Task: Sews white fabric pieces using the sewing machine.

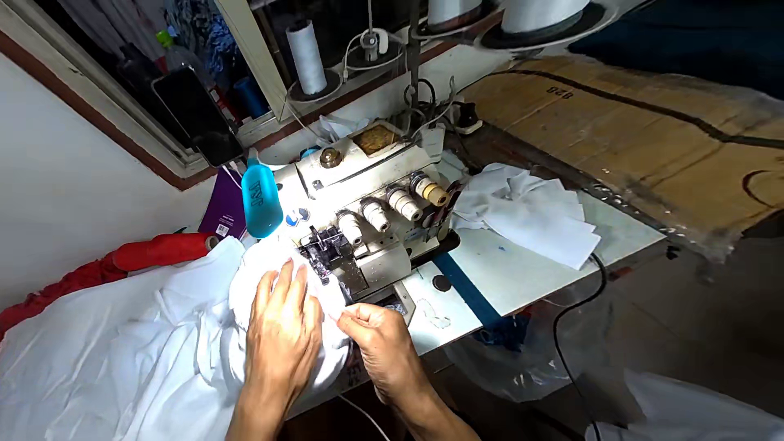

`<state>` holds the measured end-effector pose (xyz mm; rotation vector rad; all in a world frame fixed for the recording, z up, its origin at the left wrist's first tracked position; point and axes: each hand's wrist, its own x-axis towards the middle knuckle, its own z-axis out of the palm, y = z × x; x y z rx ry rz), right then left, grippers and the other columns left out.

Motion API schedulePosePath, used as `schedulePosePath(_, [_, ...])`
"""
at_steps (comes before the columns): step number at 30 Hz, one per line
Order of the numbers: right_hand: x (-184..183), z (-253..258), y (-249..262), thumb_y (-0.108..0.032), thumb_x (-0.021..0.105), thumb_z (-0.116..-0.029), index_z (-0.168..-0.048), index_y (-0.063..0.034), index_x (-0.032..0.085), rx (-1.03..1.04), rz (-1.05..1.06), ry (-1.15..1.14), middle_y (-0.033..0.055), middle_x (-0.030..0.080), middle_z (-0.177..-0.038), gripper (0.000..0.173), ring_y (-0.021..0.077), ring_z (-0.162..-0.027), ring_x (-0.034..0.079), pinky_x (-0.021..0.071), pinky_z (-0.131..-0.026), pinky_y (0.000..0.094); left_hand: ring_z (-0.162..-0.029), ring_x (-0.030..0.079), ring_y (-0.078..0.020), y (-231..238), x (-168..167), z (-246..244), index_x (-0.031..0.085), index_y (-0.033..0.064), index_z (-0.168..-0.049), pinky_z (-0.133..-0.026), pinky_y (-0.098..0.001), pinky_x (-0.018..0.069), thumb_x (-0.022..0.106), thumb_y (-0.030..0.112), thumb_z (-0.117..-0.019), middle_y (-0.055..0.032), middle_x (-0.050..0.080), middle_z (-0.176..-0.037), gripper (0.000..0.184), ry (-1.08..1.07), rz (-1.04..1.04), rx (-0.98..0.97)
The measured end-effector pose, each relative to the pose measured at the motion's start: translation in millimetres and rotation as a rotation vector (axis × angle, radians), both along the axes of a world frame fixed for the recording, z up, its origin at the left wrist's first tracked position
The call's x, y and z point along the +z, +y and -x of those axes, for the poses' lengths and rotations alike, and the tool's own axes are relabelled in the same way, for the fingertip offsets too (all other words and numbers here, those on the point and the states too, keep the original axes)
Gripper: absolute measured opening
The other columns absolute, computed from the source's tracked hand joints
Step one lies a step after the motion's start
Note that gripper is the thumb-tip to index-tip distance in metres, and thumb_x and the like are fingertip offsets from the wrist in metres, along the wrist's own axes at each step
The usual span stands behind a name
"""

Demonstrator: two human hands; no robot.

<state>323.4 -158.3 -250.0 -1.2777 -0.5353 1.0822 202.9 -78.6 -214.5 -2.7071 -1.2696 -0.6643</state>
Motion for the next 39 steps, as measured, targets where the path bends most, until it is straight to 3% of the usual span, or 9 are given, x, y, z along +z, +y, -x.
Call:
schedulePosePath(5, [9.4,-7.3,-4.6,-0.012,0.060,-0.0964,-0.077,-0.0076,0.071,0.086,0.013,0.020,-0.0015,0.065,-0.064,0.023,0.0066,-0.054,0.062,0.0532,-0.052,0.0253,-0.096,0.069,-0.0180,-26.9,24.8,24.9,0.074,0.0154,-0.096,-0.102,-0.0525,0.0484,0.051,0.034,-0.1031,-0.0017,0.071,-0.094,0.030,0.026,-0.004,-0.361])
schedulePosePath(7, [13.8,-10.5,-8.5,-0.012,0.052,-0.1015,-0.084,-0.0039,0.069,0.141,-0.081,0.002,0.0012,0.068,-0.066,0.025,0.0088,-0.053,0.065,0.0571,-0.051,0.0255,-0.079,0.064,-0.0110,-21.3,46.5,27.4,0.071,0.0168,-0.088,-0.082,-0.0370,0.0527,0.053,0.034,-0.1017,0.0028,0.066,-0.079,0.028,0.058,0.043,-0.407])
schedulePosePath(12, [10.7,-24.4,9.7,-0.012,0.068,-0.0930,-0.113,-0.0087,0.076,-0.030,-0.435,-0.847,-0.0007,0.073,-0.114,0.022,0.0032,-0.083,0.067,0.0575,-0.074,0.0215,-0.052,0.052,-0.0080,-9.1,95.1,23.2,0.064,0.0186,-0.076,-0.045,-0.0286,0.0407,0.050,0.036,-0.0995,0.0073,0.049,-0.059,0.033,0.140,-0.070,-0.360])
schedulePosePath(13, [11.2,-30.4,17.5,-0.010,0.068,-0.0924,-0.110,-0.0075,0.077,0.018,-0.489,-0.922,0.0029,0.074,-0.115,0.020,0.0064,-0.091,0.071,0.0596,-0.082,0.0246,-0.052,0.052,-0.0078,-8.1,99.6,21.3,0.064,0.0199,-0.075,-0.045,-0.0287,0.0404,0.051,0.036,-0.0979,0.0082,0.047,-0.059,0.030,0.160,-0.092,-0.338])
schedulePosePath(17, [19.2,-47.2,31.5,-0.009,0.066,-0.0940,-0.086,-0.0078,0.077,0.170,-0.582,-0.937,0.0002,0.069,-0.068,0.014,0.0050,-0.053,0.061,0.0525,-0.053,0.0226,-0.056,0.051,-0.0061,-5.0,101.1,18.1,0.063,0.0205,-0.074,-0.049,-0.0269,0.0390,0.053,0.034,-0.0961,0.0091,0.047,-0.062,0.028,0.101,-0.117,-0.329])
schedulePosePath(23, [70.4,-52.3,31.7,-0.005,0.070,-0.0927,-0.091,-0.0065,0.079,0.262,-0.633,-0.848,-0.0004,0.071,-0.069,0.009,0.0021,-0.051,0.060,0.0517,-0.050,0.0198,-0.064,0.055,-0.0036,-0.7,99.7,10.1,0.065,0.0187,-0.081,-0.054,-0.0245,0.0442,0.068,0.037,-0.0888,0.0087,0.057,-0.075,0.020,-0.064,-0.078,-0.290])
schedulePosePath(27, [61.7,-39.6,10.6,-0.012,0.073,-0.0894,-0.086,-0.0154,0.078,0.067,-0.497,-0.882,-0.0063,0.071,-0.072,0.007,0.0008,-0.056,0.061,0.0517,-0.052,0.0221,-0.086,0.071,-0.0312,-8.7,23.3,6.4,0.073,0.0028,-0.101,-0.067,-0.0501,0.0577,0.076,0.032,-0.0787,-0.0150,0.073,-0.098,0.037,-0.170,-0.178,-0.202])
schedulePosePath(33, [-27.3,-10.9,-40.9,-0.007,0.068,-0.0935,-0.095,-0.0043,0.078,-0.095,-0.532,-0.695,0.0007,0.078,-0.090,0.011,-0.0008,-0.074,0.070,0.0582,-0.069,0.0143,-0.094,0.075,-0.0292,-44.2,-20.1,23.6,0.081,0.0114,-0.107,-0.074,-0.0404,0.0587,0.057,0.008,-0.0869,-0.0059,0.077,-0.116,0.032,0.004,-0.305,-0.174])
schedulePosePath(39, [-26.7,-8.5,-18.7,-0.005,0.068,-0.0939,-0.095,-0.0025,0.077,-0.141,-0.555,-0.634,0.0030,0.077,-0.091,0.010,-0.0005,-0.071,0.068,0.0567,-0.065,0.0138,-0.091,0.074,-0.0292,-36.1,-5.3,15.3,0.081,0.0121,-0.104,-0.067,-0.0394,0.0560,0.059,0.004,-0.0802,-0.0050,0.078,-0.114,0.034,0.073,-0.289,-0.136])
